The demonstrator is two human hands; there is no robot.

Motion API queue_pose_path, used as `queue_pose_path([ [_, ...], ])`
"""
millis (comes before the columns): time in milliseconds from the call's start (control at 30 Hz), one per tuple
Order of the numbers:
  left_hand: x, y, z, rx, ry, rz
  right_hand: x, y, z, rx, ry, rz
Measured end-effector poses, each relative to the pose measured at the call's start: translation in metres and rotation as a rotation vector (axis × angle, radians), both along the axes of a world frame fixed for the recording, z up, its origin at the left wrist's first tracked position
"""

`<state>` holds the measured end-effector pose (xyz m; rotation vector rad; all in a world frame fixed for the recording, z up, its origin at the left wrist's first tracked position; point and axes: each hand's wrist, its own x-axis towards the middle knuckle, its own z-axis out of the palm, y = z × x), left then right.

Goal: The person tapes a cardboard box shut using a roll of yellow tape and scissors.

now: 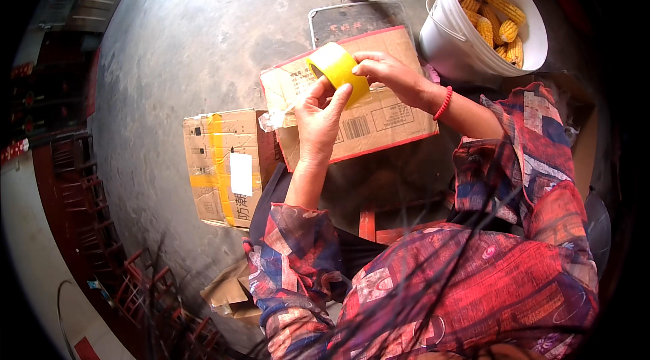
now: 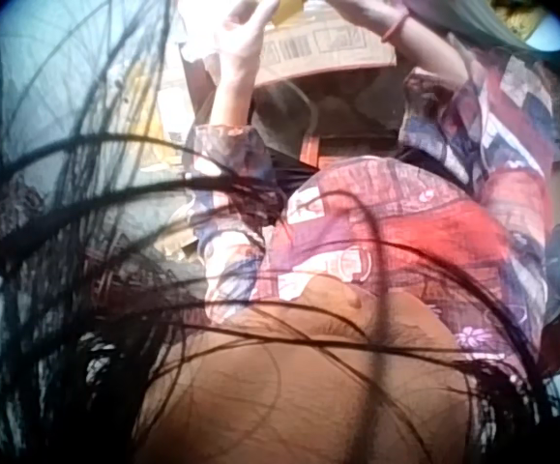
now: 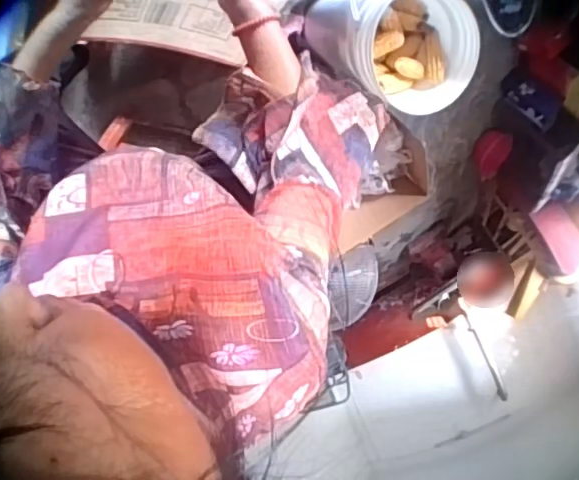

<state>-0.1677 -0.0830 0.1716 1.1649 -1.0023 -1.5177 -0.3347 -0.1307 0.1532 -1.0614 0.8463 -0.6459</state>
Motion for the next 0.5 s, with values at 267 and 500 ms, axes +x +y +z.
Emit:
queue_pose_path([
  [267, -0.008, 0.002, -0.008, -0.130, -0.151, 0.052, 0.009, 0.008, 0.009, 0.027, -0.022, -0.150],
  [500, -0.010, 0.003, -0.006, -0.069, -0.099, 0.099, 0.008, 0.005, 0.002, -0.022, -0.040, -0.098],
])
